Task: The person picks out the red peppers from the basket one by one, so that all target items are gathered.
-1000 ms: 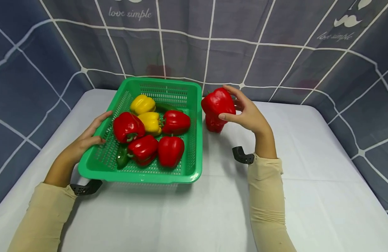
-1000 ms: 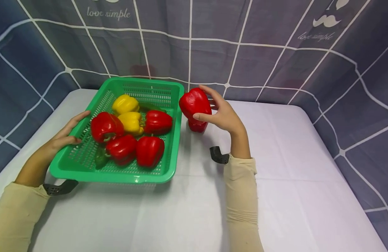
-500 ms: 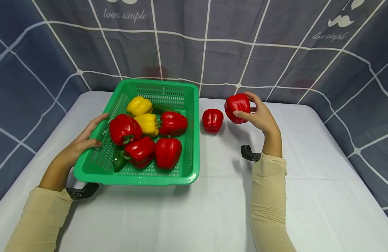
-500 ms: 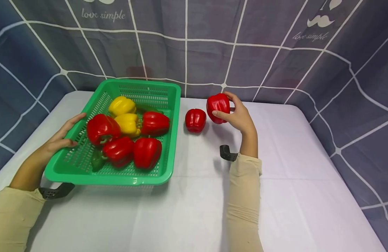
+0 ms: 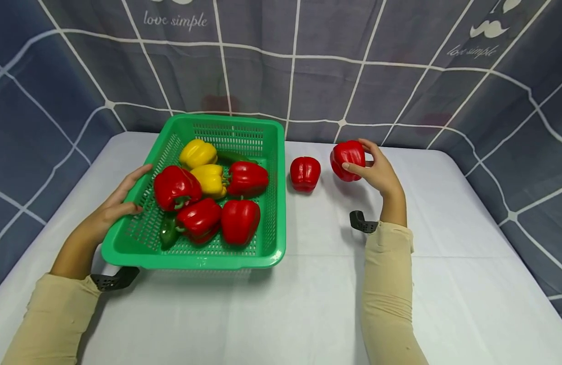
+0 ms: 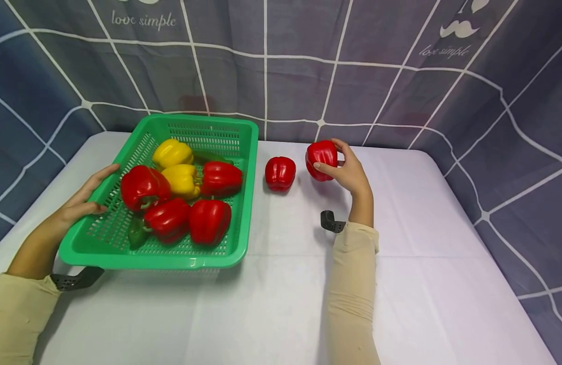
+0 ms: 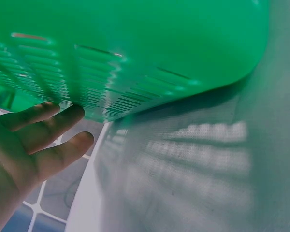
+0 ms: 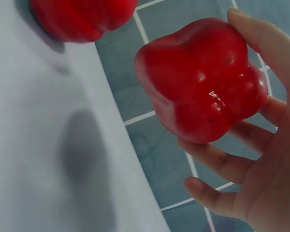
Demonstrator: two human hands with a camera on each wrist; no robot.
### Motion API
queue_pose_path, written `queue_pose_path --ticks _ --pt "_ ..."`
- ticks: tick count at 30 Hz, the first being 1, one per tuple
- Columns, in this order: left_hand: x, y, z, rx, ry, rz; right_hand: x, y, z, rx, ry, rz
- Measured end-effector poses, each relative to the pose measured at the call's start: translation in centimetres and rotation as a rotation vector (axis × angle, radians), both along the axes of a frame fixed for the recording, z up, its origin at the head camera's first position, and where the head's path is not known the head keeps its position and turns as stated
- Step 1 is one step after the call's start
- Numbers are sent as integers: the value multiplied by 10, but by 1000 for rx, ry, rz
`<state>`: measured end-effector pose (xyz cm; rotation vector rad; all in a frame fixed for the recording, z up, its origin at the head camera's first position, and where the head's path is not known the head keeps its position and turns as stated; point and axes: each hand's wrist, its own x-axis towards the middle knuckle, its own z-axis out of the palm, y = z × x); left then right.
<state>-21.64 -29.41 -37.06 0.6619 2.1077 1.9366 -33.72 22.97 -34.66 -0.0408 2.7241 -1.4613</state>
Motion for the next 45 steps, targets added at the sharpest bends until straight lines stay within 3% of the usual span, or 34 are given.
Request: queue_pose_path --ticks 14,20,45 --pt "-2 -1 1 14 6 -5 -10 1 -17 17 -26 -19" --pt "-1 -2 1 4 -6 -2 -10 1 -21 43 -78 -20" --pt "-1 1 -1 36 -10 -19 -10 -1 -26 147 -153 5"
